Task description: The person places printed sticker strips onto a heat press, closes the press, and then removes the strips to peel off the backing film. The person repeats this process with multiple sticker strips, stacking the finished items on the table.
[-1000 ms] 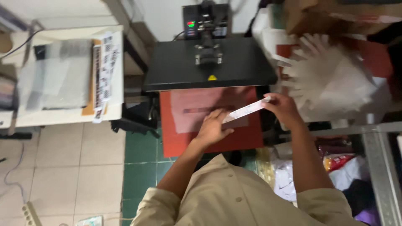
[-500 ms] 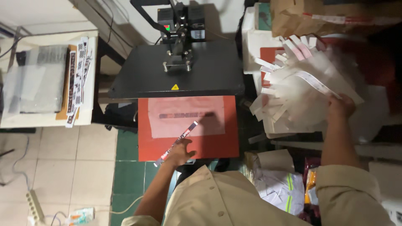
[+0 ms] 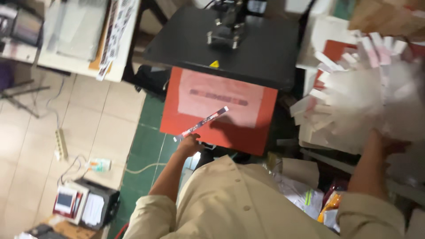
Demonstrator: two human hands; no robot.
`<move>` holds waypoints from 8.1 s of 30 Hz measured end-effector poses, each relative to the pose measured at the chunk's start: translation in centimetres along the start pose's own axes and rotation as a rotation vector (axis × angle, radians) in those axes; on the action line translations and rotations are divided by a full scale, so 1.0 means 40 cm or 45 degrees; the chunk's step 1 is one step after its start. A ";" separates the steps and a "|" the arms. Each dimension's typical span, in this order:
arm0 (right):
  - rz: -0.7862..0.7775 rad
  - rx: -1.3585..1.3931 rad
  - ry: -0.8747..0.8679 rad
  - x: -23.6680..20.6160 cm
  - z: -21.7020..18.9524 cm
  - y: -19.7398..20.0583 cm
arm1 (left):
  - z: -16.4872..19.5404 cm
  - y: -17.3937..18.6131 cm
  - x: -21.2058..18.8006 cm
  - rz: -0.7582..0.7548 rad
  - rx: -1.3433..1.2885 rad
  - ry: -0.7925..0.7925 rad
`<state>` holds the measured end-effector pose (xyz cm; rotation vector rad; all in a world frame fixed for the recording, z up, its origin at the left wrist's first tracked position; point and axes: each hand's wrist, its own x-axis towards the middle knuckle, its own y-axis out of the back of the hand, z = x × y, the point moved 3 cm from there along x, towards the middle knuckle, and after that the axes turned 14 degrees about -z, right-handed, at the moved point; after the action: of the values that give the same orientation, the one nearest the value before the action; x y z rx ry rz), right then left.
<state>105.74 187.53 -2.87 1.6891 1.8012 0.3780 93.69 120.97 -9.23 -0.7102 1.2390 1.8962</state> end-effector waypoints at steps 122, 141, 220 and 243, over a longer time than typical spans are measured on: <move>-2.123 1.145 -0.431 -2.220 -0.447 -1.422 | -1.018 1.316 0.207 0.506 -0.147 -0.344; -1.961 0.591 -0.445 -2.083 -0.131 -1.265 | -1.035 1.313 0.268 0.735 -0.297 -0.088; -1.289 -0.494 1.412 -2.450 -0.100 -1.315 | -1.074 1.321 0.212 0.507 0.498 -0.976; -1.303 -0.510 0.642 -2.303 0.118 -1.121 | -1.082 1.427 0.332 0.305 0.527 -0.595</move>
<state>71.26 91.23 -10.55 0.2808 2.4555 0.6589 41.26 70.43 -6.79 0.1016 1.3804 1.7659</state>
